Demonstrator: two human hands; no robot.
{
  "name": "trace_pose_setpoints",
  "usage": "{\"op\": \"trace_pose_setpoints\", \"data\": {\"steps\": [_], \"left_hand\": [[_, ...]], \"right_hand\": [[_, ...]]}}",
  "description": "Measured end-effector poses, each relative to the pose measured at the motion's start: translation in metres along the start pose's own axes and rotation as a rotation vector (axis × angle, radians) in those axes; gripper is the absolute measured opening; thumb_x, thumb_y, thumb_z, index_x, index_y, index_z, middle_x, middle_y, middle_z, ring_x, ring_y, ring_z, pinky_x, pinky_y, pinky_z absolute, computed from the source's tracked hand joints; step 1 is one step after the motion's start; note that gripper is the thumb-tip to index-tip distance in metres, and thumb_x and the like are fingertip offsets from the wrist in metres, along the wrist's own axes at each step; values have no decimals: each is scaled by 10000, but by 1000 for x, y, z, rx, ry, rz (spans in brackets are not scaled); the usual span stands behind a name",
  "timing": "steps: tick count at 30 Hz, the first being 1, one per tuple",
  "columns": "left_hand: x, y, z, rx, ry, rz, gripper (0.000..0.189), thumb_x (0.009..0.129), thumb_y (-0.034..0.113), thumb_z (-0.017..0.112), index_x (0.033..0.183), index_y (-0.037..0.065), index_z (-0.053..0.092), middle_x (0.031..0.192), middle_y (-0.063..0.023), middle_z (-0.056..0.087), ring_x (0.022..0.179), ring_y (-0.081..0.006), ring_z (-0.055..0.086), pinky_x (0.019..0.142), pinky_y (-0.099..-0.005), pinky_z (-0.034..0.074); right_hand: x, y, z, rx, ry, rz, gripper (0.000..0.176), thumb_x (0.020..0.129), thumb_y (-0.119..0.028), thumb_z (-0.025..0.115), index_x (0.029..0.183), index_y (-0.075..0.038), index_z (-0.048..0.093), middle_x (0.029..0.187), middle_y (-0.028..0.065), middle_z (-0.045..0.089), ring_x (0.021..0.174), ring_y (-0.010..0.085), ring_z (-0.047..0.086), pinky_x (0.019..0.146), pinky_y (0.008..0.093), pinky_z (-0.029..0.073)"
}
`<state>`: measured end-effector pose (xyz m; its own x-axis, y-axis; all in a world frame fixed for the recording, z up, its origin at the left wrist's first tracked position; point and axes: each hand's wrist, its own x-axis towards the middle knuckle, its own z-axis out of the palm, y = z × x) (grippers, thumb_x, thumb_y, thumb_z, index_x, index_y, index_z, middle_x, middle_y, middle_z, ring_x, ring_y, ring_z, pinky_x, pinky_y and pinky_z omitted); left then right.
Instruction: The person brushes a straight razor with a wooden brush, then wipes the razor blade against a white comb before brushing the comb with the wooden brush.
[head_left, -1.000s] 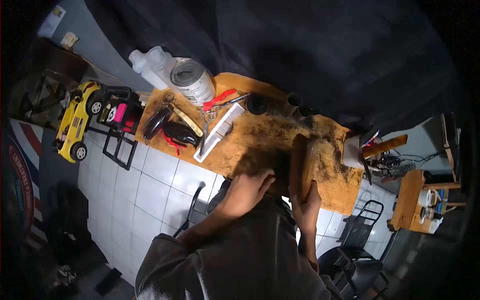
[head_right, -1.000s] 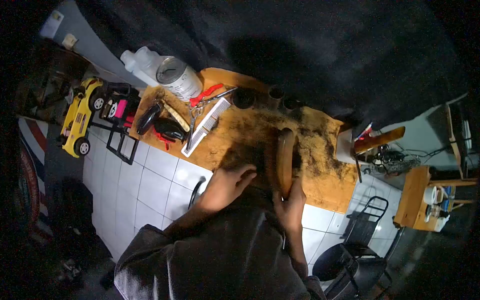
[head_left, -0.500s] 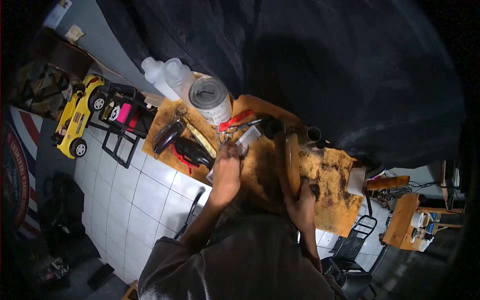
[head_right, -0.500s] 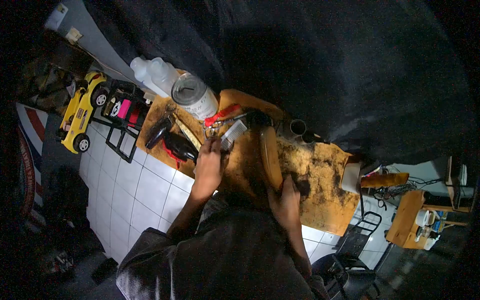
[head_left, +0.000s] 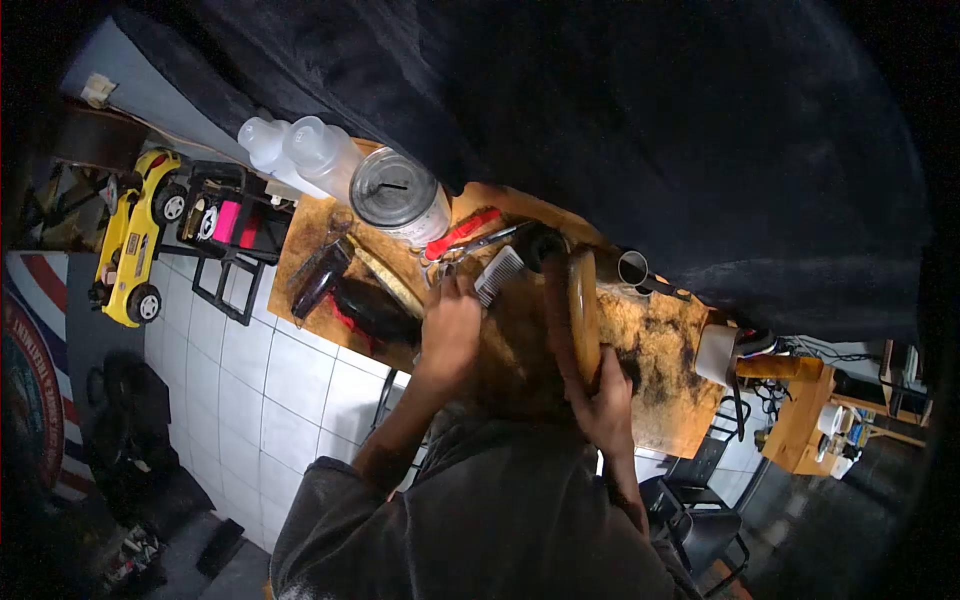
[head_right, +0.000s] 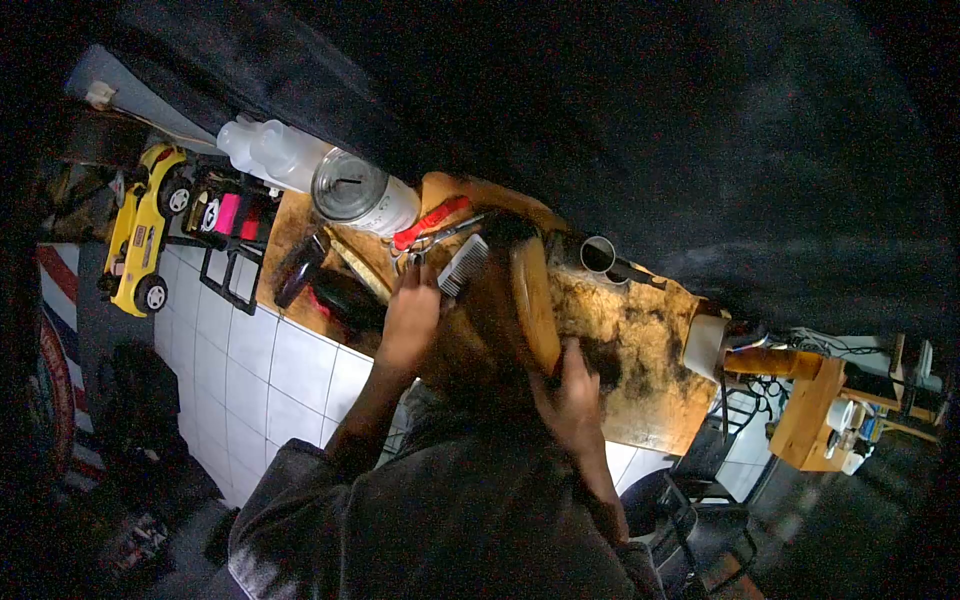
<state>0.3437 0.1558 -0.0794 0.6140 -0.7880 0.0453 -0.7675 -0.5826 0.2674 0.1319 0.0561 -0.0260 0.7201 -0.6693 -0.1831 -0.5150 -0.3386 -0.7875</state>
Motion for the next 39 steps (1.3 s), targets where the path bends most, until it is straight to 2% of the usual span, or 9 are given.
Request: {"op": "trace_pose_setpoints", "data": {"steps": [6, 9, 14, 18, 22, 25, 29, 34, 39], "left_hand": [[0, -3, -22, -347, -170, 26, 247, 759, 29, 621, 991, -37, 566, 994, -293, 594, 915, -440, 583, 739, -464, 480], [9, -4, -27, -599, -205, -9, 200, 757, 2, 661, 947, -36, 613, 815, -213, 663, 830, -346, 656, 755, -375, 495], [15, -7, -34, -770, -319, 43, 185, 871, 44, 587, 1025, -55, 613, 896, -143, 678, 793, -103, 566, 735, -273, 460], [13, 5, -38, -1171, -501, -110, 240, 923, 103, 563, 1117, -36, 583, 983, -49, 624, 861, -110, 573, 727, -238, 453], [0, 26, -49, -1428, -576, -303, 254, 941, 126, 542, 1158, -4, 560, 935, -34, 634, 807, -84, 611, 646, -223, 528], [-5, 35, -57, -1443, -690, -206, 255, 954, 132, 530, 1166, -5, 557, 958, -37, 635, 806, -72, 613, 638, -218, 524], [-14, 41, -53, -1593, -845, -237, 283, 967, 159, 513, 1184, -18, 555, 964, -42, 643, 795, -73, 618, 693, -213, 525], [-25, 46, -17, -1795, -1167, 15, 553, 997, 358, 367, 1383, -37, 323, 1351, -210, 465, 1180, -340, 527, 963, -373, 475], [-27, 71, -19, -2150, -1392, -276, 732, 963, 552, 246, 1428, -13, 229, 1414, -193, 387, 1185, -344, 518, 1016, -438, 438]], "right_hand": [[-7, 3, -7, 146, -30, 120, 408, 779, 3, 642, 1147, -8, 466, 1006, 208, 630, 941, 368, 634, 779, 389, 490], [-13, 10, -2, 187, 101, 27, 185, 852, -79, 640, 981, -24, 520, 711, 63, 594, 584, 126, 566, 549, 295, 459], [-27, 9, -4, 184, 132, 31, 271, 843, -124, 667, 1026, -14, 499, 755, 78, 592, 679, 161, 574, 626, 313, 473], [-37, -12, -19, 265, 8, 23, 483, 818, -166, 706, 1205, 4, 471, 1090, 194, 623, 1023, 324, 620, 849, 364, 476], [-57, 17, -17, 255, -150, 2, 608, 815, -416, 698, 1248, -22, 535, 1121, 186, 631, 1037, 322, 620, 912, 392, 476], [-74, 20, -21, 93, -295, -135, 497, 707, -232, 823, 1077, 31, 621, 1003, 188, 667, 924, 269, 663, 810, 343, 507], [-78, 11, -15, 111, -115, -243, 488, 680, -207, 832, 1057, 36, 639, 986, 201, 669, 906, 318, 667, 792, 360, 519], [-78, 8, -18, 129, 66, -252, 485, 683, -196, 829, 1063, 37, 639, 980, 184, 675, 893, 300, 670, 782, 356, 520], [-86, 10, -16, 261, 199, -12, 470, 711, -166, 814, 1100, 27, 635, 924, 172, 688, 868, 230, 681, 773, 330, 520]]}}
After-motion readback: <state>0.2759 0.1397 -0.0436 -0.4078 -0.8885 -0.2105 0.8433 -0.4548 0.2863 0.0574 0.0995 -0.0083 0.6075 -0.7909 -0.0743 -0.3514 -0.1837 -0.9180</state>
